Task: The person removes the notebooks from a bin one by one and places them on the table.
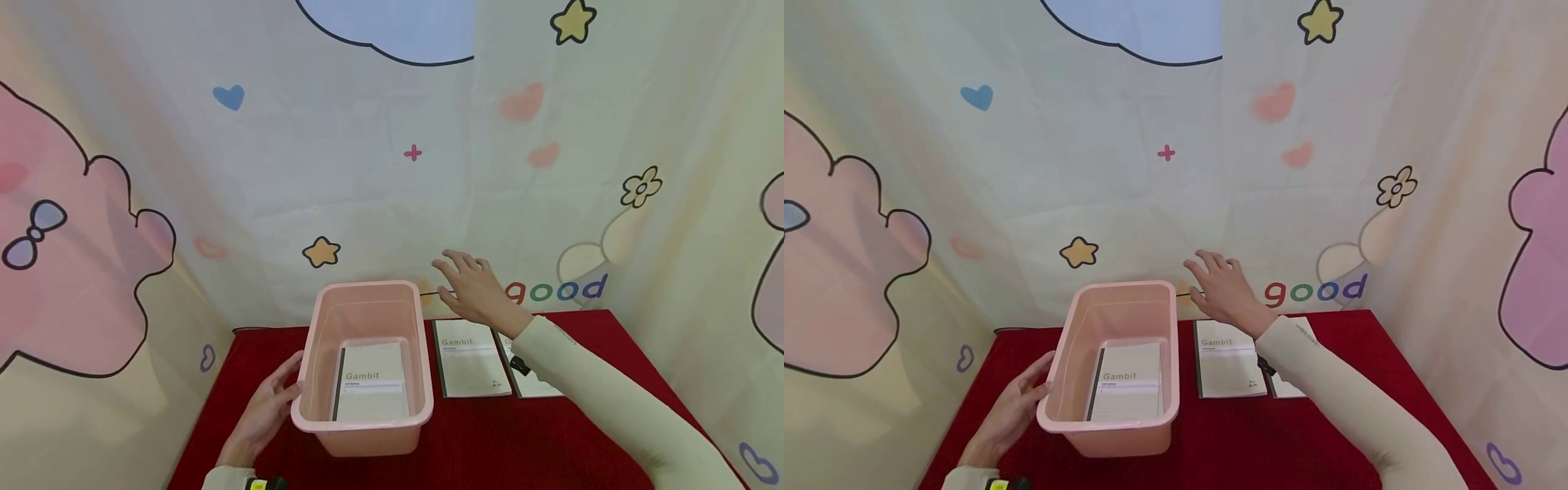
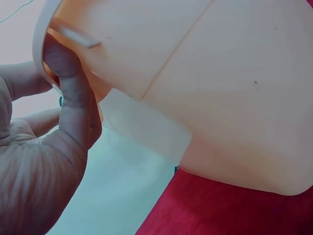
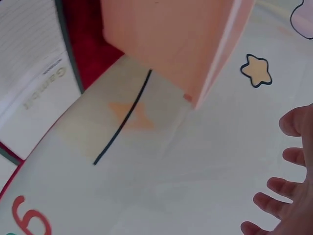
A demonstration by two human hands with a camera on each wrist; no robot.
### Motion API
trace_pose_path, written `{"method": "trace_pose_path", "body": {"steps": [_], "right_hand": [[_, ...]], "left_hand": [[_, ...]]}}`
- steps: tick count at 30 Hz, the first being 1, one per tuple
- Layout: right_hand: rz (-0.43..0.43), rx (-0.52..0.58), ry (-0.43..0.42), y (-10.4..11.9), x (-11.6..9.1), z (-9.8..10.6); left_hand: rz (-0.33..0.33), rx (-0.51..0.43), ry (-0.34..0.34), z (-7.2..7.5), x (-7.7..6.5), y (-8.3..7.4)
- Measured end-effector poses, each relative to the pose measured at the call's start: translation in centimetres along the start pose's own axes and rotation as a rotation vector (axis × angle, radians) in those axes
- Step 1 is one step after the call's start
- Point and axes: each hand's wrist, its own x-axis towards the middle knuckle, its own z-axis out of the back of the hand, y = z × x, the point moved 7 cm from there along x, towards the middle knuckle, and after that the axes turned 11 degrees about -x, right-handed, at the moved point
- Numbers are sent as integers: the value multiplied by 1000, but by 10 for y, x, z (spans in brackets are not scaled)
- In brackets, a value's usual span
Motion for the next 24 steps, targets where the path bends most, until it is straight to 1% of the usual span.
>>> {"method": "trace_pose_path", "body": {"steps": [5,8,12,19,24], "right_hand": [[13,34,-12,19,16,13],[6,82,-19,31,28,20],[-4,147,-12,51,41,25],[0,170,21,88,56,22],[-9,194,49,108,65,13]], "left_hand": [[8,-3,-1,-1,0,0],[18,-18,-3,0,0,1],[25,-22,15,0,0,2],[21,-42,11,1,1,4],[20,-41,16,2,1,4]]}}
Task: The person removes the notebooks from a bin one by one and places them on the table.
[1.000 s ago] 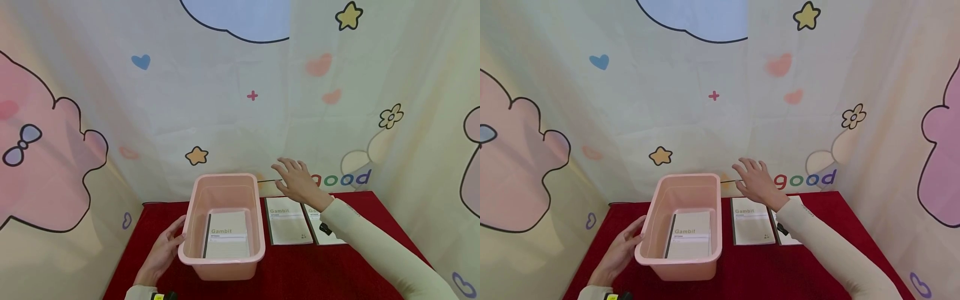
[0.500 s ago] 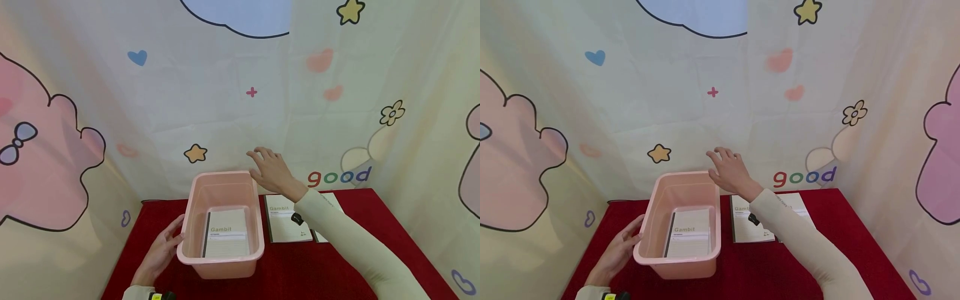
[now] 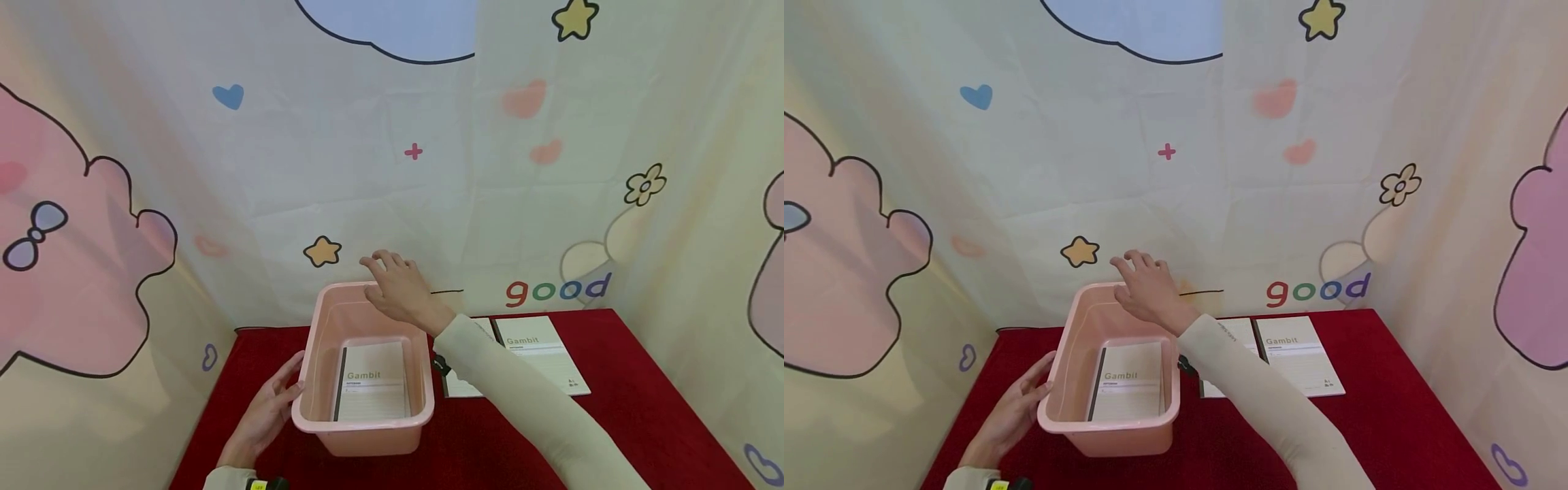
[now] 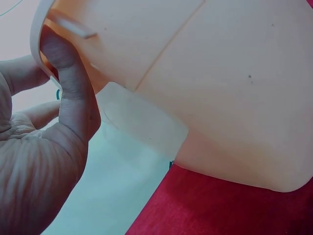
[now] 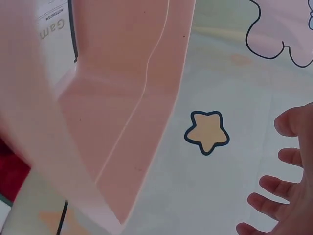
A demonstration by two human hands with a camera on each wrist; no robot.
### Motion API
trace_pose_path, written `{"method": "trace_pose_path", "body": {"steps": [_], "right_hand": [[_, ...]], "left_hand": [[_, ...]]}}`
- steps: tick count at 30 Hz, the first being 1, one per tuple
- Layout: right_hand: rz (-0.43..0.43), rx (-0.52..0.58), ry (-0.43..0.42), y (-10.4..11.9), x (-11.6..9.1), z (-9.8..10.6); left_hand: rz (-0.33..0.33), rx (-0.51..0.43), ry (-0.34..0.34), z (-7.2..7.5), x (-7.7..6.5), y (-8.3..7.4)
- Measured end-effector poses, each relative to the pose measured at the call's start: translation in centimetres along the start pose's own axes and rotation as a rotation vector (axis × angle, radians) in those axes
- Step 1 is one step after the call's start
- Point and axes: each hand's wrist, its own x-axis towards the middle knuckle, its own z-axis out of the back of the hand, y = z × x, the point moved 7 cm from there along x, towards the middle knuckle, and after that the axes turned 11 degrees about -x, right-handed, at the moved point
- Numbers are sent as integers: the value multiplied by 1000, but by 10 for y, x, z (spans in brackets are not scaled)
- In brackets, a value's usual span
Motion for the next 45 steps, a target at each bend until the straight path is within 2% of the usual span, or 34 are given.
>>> {"method": "trace_pose_path", "body": {"steps": [4,8,13,19,23,30,34,39,45], "right_hand": [[-20,23,28,10,7,-10],[-28,50,92,20,13,-24],[-43,75,160,30,16,-44],[-87,119,245,33,10,-77],[-83,131,283,33,6,-98],[-63,157,355,36,9,-118],[-66,138,434,43,9,-132],[-92,146,487,50,2,-155],[-170,252,535,49,-4,-176]], "left_hand": [[6,-6,-13,1,0,1],[9,-12,-35,2,1,3],[5,-23,-29,3,0,3],[4,-34,-19,2,0,4],[10,-26,-11,-1,0,4],[14,-26,-34,3,-1,4],[12,-13,-39,4,-1,3],[28,-8,-15,1,-2,4],[21,-5,-20,2,-1,2]]}}
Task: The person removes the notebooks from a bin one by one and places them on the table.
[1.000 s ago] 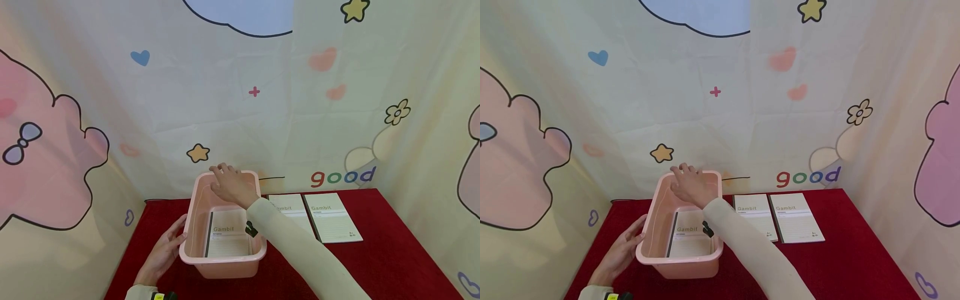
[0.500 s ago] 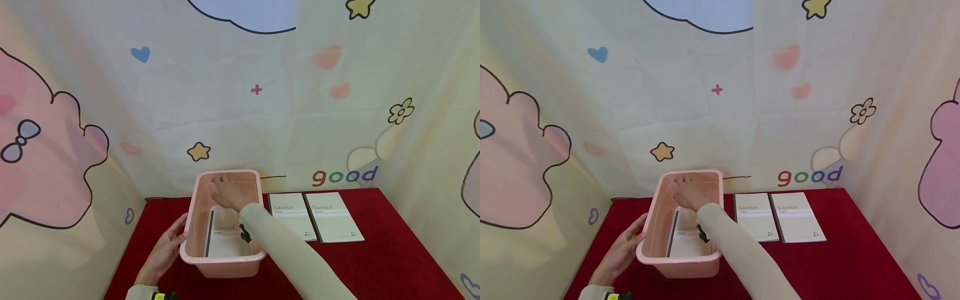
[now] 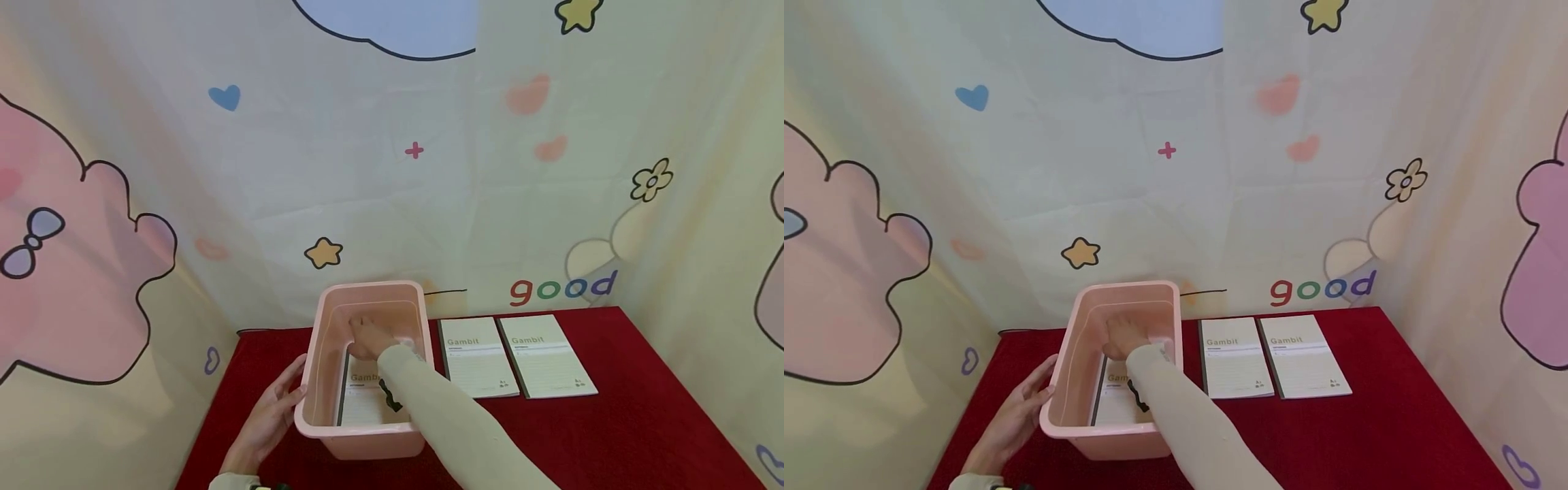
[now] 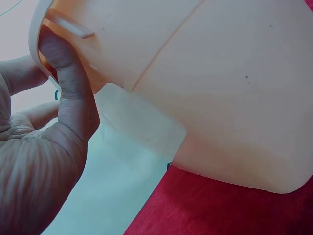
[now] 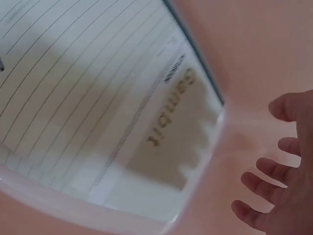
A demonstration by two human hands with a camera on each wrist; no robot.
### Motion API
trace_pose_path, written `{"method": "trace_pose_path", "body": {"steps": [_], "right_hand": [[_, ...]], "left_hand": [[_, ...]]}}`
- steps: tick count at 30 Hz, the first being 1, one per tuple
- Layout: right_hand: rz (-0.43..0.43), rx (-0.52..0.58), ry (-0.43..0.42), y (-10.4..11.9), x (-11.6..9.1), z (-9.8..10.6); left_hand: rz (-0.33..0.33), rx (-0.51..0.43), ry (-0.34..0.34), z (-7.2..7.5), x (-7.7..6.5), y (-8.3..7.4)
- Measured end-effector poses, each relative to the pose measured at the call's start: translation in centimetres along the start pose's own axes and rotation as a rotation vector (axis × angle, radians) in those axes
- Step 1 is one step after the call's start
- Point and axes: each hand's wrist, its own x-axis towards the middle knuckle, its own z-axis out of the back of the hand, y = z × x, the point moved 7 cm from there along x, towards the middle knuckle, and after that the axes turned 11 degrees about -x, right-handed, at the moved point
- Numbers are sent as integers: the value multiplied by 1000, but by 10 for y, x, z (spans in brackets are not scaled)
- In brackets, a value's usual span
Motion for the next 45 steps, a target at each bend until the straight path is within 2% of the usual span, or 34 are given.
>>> {"method": "trace_pose_path", "body": {"steps": [3,10,17,21,25,31,35,39,42,45], "right_hand": [[-23,37,31,-3,3,-9],[-26,-86,59,-7,7,-24],[-44,-91,156,-4,6,-40],[-42,-138,208,-4,2,-44],[-22,-188,200,-2,2,-42],[-72,-161,204,-6,-2,-38],[-95,-76,161,-8,-2,-36],[-139,38,161,-10,-5,-38],[-156,47,176,-11,-5,-41],[-161,50,140,-11,-1,-40]], "left_hand": [[-1,-3,-8,2,-2,-1],[3,-9,10,0,0,0],[6,-30,12,-1,1,1],[8,-33,13,-2,1,0],[11,-43,18,-2,0,0],[13,-47,22,-1,0,0],[11,-39,19,-1,0,0],[13,-31,7,0,0,0],[15,-27,2,0,0,1],[17,-26,2,1,1,1]]}}
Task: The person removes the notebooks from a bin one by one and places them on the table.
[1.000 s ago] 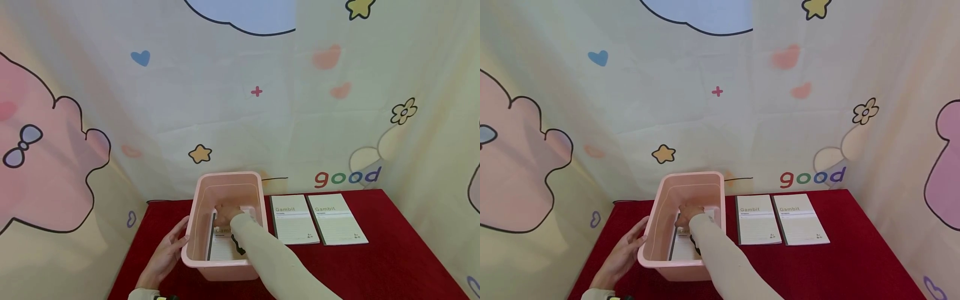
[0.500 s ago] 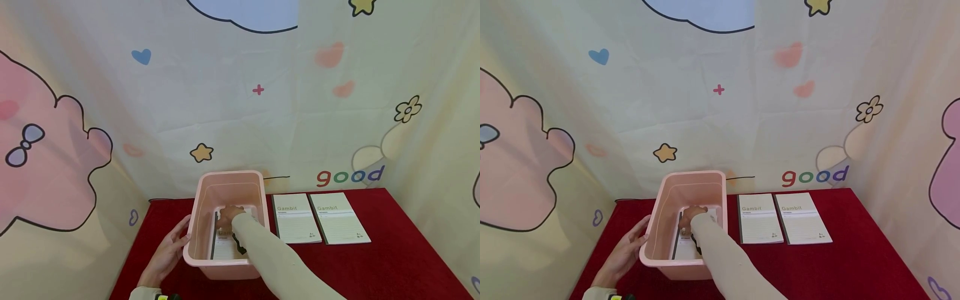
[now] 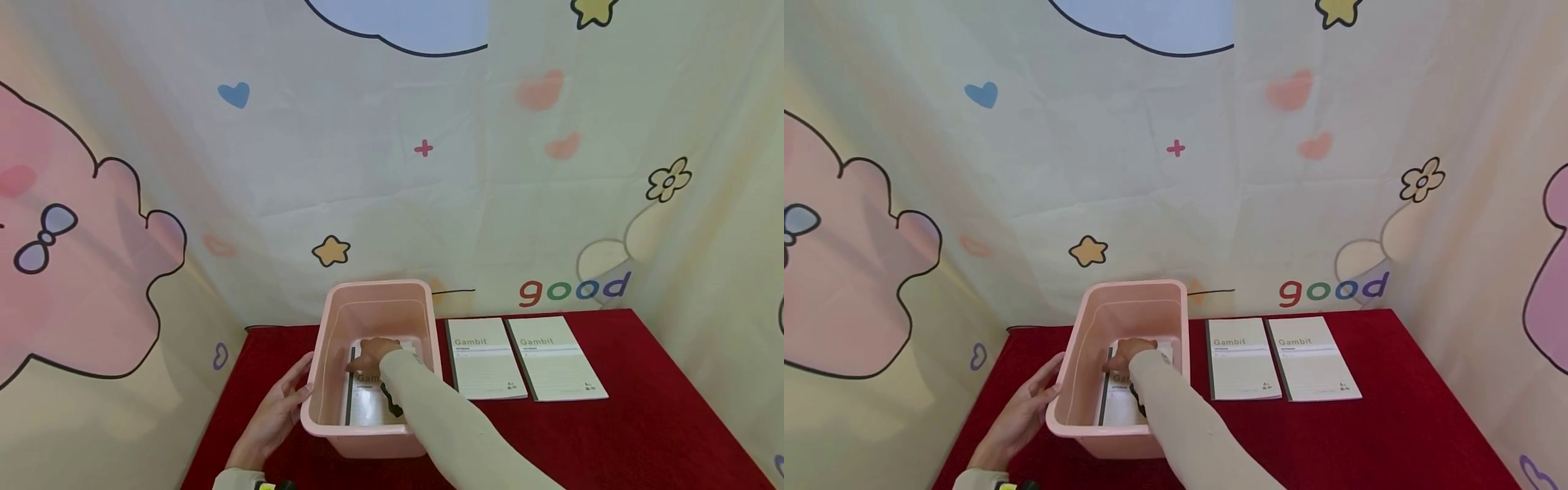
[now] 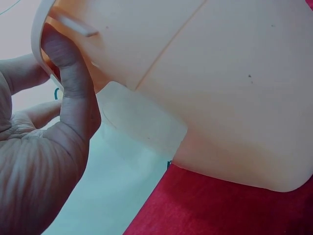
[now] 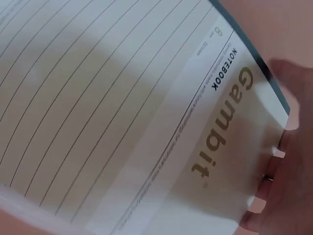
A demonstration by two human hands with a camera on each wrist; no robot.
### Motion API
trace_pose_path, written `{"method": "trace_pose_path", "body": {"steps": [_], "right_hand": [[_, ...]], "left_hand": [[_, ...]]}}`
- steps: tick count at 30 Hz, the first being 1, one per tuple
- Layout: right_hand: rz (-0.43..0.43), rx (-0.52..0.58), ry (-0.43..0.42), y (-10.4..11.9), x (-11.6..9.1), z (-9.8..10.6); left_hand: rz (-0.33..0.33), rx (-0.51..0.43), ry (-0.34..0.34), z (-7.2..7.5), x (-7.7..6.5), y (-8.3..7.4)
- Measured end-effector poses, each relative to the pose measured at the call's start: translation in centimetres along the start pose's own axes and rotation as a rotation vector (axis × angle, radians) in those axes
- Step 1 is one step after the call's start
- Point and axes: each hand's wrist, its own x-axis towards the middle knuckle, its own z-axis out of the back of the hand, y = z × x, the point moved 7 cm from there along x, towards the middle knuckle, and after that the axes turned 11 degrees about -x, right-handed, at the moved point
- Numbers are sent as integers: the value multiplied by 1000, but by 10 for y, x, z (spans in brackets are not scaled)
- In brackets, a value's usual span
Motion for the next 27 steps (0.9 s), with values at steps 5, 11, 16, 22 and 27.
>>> {"method": "trace_pose_path", "body": {"steps": [5,11,16,22,27], "right_hand": [[-11,76,-67,1,4,6],[7,45,-162,3,15,10],[-2,129,-179,9,5,19],[-27,230,-179,7,4,19],[-19,99,-230,7,4,24]], "left_hand": [[1,-9,10,0,1,0],[-1,-12,22,-1,0,0],[-4,-11,17,-1,-1,-2],[-9,-17,16,-2,-1,-3],[-4,-12,33,-2,-1,-2]]}}
